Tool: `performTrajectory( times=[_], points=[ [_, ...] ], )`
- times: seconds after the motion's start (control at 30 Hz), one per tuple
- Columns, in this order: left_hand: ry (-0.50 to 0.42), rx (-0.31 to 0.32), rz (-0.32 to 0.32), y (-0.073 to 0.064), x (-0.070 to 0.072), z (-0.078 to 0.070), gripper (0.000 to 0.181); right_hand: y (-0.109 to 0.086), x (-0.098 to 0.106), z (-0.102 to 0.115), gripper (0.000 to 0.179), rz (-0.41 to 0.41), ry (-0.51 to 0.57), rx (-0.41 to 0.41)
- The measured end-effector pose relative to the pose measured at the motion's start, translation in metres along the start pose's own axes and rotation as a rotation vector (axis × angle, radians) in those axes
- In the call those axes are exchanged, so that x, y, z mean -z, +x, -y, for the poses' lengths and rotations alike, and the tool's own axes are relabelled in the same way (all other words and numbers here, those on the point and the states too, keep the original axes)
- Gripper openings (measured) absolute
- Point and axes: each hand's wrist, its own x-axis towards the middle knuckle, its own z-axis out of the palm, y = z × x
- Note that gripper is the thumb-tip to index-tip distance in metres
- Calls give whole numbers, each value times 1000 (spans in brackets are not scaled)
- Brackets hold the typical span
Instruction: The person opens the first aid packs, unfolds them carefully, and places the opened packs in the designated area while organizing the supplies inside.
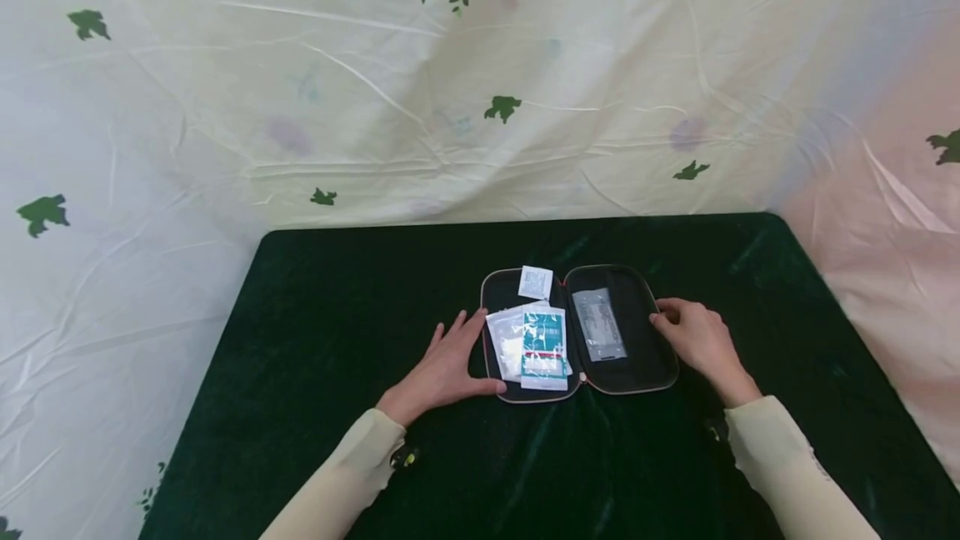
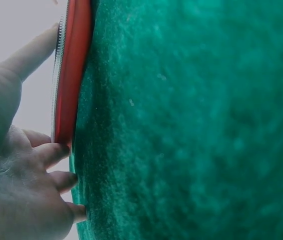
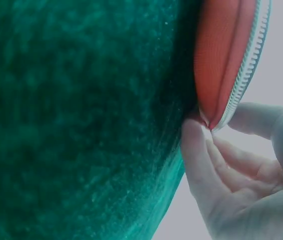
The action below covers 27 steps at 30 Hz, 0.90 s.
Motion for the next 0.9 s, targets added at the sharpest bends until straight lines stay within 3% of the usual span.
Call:
performTrajectory(
  times=[0.23,0.57,0.9],
  points=[
    [-21,3,-13,-1,4,1,112,4,2,-1,41,45,50,1],
    [-34,44,-24,-9,20,8,112,6,-4,9,41,85,139,22],
    [-23,51,-17,-11,17,18,113,6,-12,13,44,60,119,22]
  ],
)
